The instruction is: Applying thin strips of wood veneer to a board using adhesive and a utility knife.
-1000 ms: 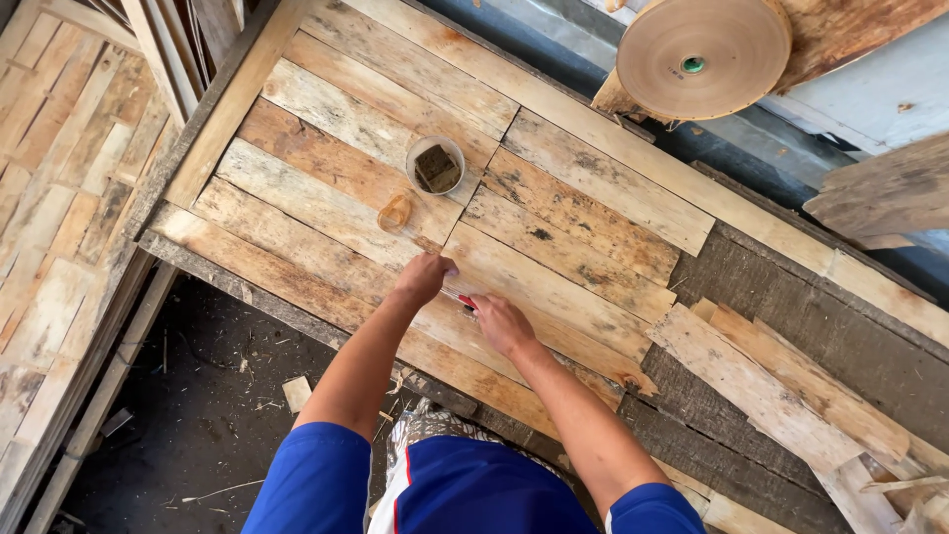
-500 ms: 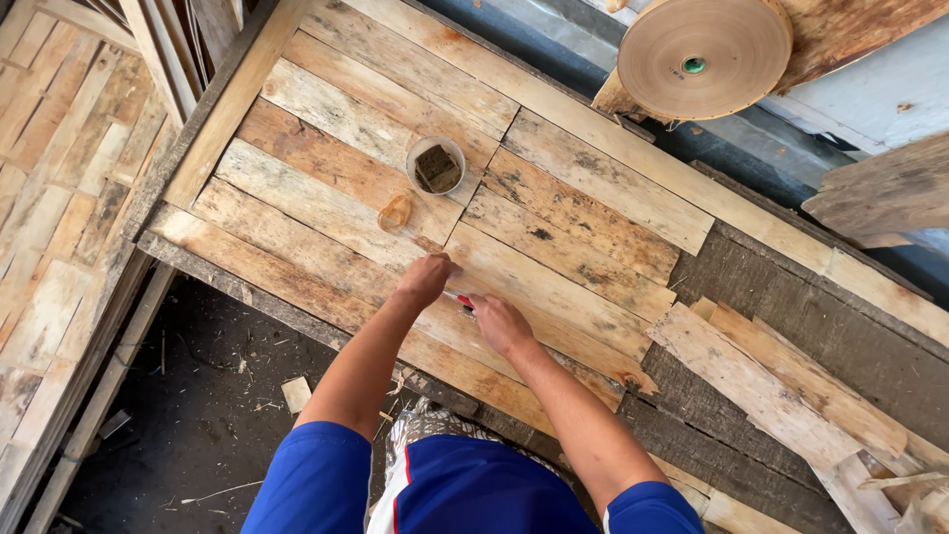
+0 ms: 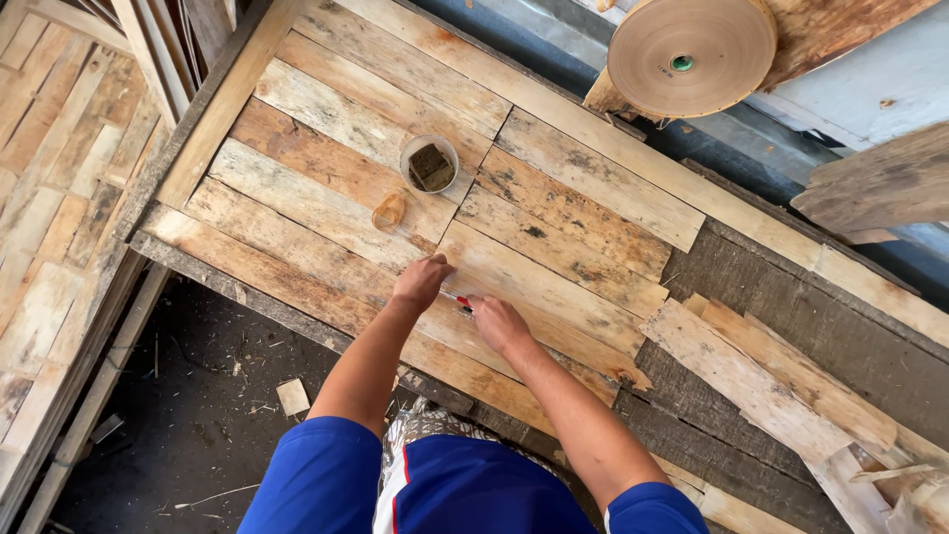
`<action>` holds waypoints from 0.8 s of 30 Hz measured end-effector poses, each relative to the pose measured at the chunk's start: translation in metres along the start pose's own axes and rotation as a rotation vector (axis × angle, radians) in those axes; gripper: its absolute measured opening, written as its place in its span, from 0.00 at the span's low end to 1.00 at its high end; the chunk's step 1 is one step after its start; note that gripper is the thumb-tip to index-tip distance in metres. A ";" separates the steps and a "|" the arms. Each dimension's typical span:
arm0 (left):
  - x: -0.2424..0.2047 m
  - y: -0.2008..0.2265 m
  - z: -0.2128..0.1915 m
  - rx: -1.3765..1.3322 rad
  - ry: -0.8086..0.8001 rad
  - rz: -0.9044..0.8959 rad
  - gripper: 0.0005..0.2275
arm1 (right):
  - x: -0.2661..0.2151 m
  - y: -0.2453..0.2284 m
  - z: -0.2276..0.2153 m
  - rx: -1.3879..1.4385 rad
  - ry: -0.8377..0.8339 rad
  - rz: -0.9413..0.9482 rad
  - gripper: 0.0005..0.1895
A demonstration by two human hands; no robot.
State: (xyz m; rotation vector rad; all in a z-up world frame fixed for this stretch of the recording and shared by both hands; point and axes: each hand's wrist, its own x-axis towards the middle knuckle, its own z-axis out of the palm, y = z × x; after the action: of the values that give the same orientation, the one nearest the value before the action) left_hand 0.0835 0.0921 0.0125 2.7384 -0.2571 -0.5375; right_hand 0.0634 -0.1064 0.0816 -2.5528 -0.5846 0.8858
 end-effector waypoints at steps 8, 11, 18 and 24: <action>-0.002 -0.001 0.004 -0.043 0.021 -0.017 0.18 | -0.006 0.011 0.002 0.000 0.040 -0.032 0.17; -0.004 -0.002 0.010 -0.051 0.048 -0.008 0.18 | -0.008 0.010 0.003 0.001 0.029 -0.020 0.16; -0.004 -0.004 0.013 -0.095 0.101 -0.016 0.17 | -0.011 0.032 0.014 0.044 0.041 -0.012 0.16; -0.005 -0.003 0.016 -0.118 0.125 -0.021 0.17 | -0.024 0.041 0.009 0.067 0.132 -0.103 0.14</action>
State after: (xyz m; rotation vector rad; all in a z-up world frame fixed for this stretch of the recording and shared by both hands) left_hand 0.0731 0.0915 -0.0012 2.6494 -0.1607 -0.3725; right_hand 0.0509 -0.1512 0.0674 -2.4741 -0.6290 0.6851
